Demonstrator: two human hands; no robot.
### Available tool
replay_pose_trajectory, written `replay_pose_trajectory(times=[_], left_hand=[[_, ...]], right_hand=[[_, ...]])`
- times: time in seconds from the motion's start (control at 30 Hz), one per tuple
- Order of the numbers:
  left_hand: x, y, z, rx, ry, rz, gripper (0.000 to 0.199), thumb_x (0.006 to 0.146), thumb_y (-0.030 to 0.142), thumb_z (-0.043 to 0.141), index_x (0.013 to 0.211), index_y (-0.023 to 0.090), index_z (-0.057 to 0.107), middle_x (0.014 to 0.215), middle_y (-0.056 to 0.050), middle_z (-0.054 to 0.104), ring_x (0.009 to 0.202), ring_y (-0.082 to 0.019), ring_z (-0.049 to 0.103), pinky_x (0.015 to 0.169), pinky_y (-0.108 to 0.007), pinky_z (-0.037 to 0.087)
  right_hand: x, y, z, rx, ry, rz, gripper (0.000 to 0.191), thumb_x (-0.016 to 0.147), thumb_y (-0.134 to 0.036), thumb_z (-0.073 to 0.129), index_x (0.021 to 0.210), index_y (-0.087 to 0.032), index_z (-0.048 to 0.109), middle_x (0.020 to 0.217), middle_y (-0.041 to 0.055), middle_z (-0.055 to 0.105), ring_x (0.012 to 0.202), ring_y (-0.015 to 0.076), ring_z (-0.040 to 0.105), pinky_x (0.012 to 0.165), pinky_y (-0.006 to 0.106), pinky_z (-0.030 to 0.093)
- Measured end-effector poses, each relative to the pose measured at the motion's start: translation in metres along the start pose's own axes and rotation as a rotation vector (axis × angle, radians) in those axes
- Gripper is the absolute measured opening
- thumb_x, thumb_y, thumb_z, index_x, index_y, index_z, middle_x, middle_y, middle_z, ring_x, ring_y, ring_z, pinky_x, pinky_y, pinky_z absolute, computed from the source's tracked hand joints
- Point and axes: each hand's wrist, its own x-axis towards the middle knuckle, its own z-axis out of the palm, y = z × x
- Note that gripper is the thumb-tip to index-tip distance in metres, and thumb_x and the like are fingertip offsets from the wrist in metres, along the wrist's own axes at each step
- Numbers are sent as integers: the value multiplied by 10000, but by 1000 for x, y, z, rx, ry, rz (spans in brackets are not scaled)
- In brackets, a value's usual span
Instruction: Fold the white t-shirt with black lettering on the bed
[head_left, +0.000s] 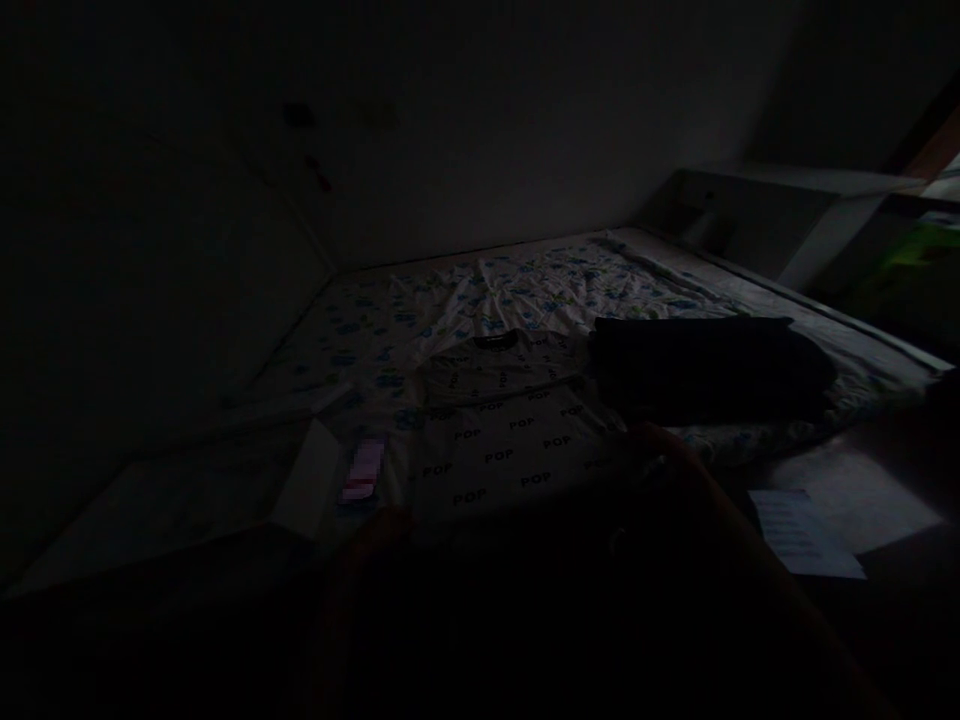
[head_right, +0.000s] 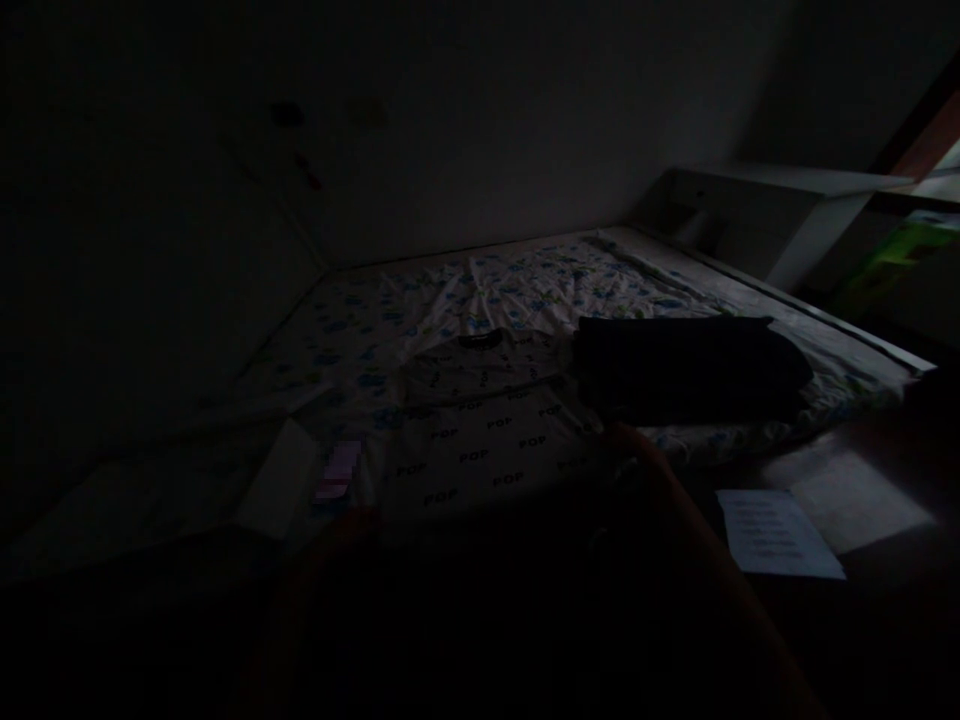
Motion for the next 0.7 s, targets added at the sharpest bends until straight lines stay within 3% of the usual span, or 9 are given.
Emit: replay_pose_trajectory(times=[0.17, 0.27, 0.33, 0.4, 0.47, 0.57, 0.7], left_hand=[[4, -6, -8, 68, -12, -60, 278, 691, 506, 743, 617, 260, 633, 683, -77, 766, 872, -360, 799, 728, -371, 593], [13, -1, -15, 121, 146, -54, 258, 751, 490, 730, 687, 258, 637, 790, -81, 802, 922, -339, 795, 749, -349, 574], [23, 9, -15, 114, 278, 6, 244, 805, 499, 725, 791, 260, 677, 914, -88, 834, 975, -326, 798, 799, -345, 575], [34, 24, -6, 73, 320, 113, 264, 848, 515, 710, 923, 264, 741, 1036, -100, 855, 1043, -327, 802, 877, -358, 586], [44, 41, 12, 40, 229, 223, 330, 834, 514, 729, 1029, 257, 798, 1128, -124, 866, 1107, -350, 801, 959, -396, 593], [54, 60, 43, 44, 47, 367, 368, 804, 483, 746, 1074, 256, 854, 1248, -148, 873, 1192, -395, 790, 1060, -458, 565], [61, 68, 64, 143, 28, 421, 332, 895, 479, 639, 993, 254, 862, 1200, -151, 874, 1217, -436, 770, 1079, -511, 525]], right_hand=[[0, 0, 1, -96, 25, 40, 233, 872, -328, 888, 706, -182, 813, 816, 127, 820, 860, 294, 825, 723, 283, 545], [4, -14, 5, -100, 127, 27, 176, 934, -349, 849, 983, -183, 883, 1017, 158, 867, 987, 311, 841, 735, 265, 526], [6, -30, 9, -101, 222, -14, 288, 997, -367, 796, 1213, -188, 864, 1182, 165, 867, 1089, 306, 832, 773, 256, 525], [9, -50, 16, -113, 307, -97, 358, 1052, -366, 743, 1357, -193, 817, 1322, 168, 839, 1181, 298, 809, 847, 260, 538], [11, -71, 29, -135, 350, -221, 380, 1074, -351, 729, 1420, -208, 790, 1451, 162, 794, 1280, 292, 771, 954, 279, 553], [12, -101, 53, -207, 254, -380, 345, 1081, -353, 739, 1385, -210, 814, 1488, 152, 776, 1339, 298, 745, 1061, 312, 560], [15, -123, 76, -317, 118, -404, 320, 1155, -331, 611, 1322, -181, 838, 1403, 165, 816, 1291, 308, 778, 1065, 337, 583]])
